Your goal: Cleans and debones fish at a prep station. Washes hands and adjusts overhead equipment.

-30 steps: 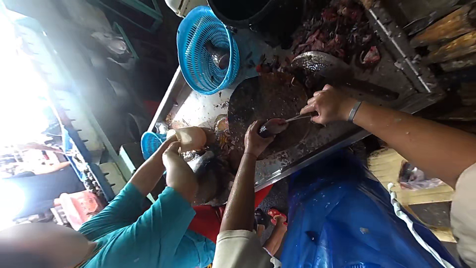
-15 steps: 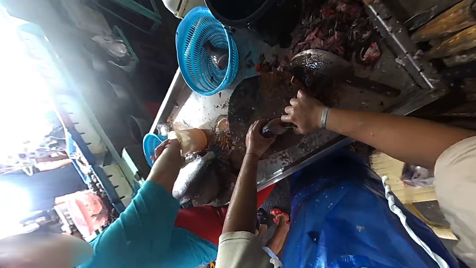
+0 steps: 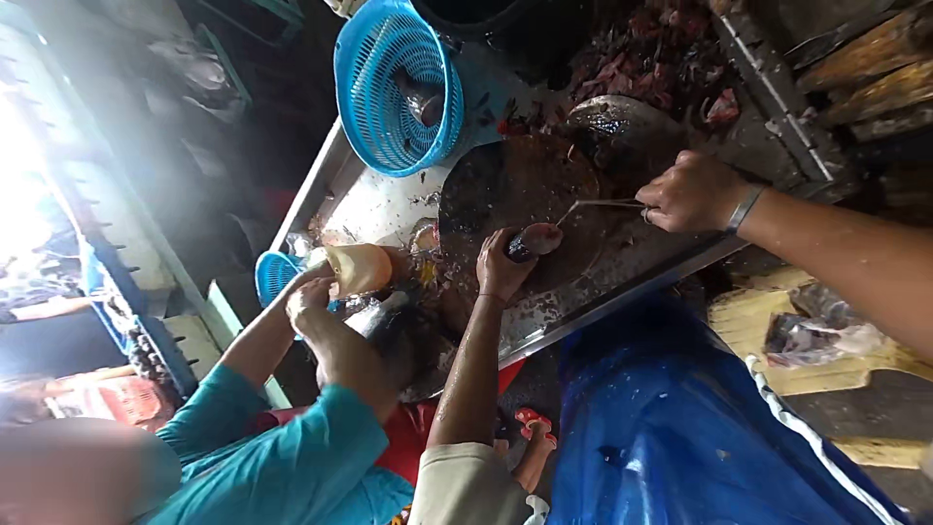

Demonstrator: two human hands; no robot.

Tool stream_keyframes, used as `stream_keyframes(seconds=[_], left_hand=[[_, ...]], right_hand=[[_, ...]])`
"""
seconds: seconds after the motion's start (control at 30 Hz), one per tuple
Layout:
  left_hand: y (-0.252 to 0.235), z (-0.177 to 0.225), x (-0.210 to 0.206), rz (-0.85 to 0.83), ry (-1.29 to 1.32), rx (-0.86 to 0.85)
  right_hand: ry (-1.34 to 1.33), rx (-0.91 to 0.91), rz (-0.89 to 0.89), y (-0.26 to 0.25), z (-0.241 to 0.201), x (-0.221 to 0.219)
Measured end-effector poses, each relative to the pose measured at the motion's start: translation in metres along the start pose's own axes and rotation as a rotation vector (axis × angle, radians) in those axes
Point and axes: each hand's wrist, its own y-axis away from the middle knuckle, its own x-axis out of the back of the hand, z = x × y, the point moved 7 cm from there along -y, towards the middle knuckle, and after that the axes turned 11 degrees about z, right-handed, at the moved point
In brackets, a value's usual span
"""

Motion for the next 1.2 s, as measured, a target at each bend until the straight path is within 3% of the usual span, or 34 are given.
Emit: stream_keyframes(seconds=[0.13,0.27,0.5,0.7,0.83,0.97,1.07,1.2], left_hand=[[-0.001,-0.002,0.003,0.017,0.025,0.016],[0.002,0.002,0.009,0.006,0.01,0.047],[0.002,0.01,0.008,-0.037,-0.044,0.081],[0.002,0.01,0.007,-0.065,-0.042,0.06],[0.002,0.008,0.006,-0.052,-0.056,0.058],[0.002,0.003,0.004,-0.012,-0.05,0.038],[0.003,0.003,0.004,0.003,-0.048,0.031],[0.003,0.005,0.004,0.018,-0.052,0.017]], right_hand=[[-0.014,-0.178,0.335,-0.022,-0.022,0.055],[-0.003,-0.364,0.093,-0.049,0.002,0.008],[0.036,-0.006,-0.038,-0.027,-0.035,-0.012],[0.026,0.016,-0.076,-0.045,-0.048,-0.029],[0.105,0.015,-0.223,-0.057,-0.067,-0.046],[0.105,-0.013,-0.236,-0.03,-0.035,-0.02],[0.153,-0.074,-0.165,-0.011,-0.007,0.008],[0.163,-0.174,0.135,-0.012,-0.007,0.044]])
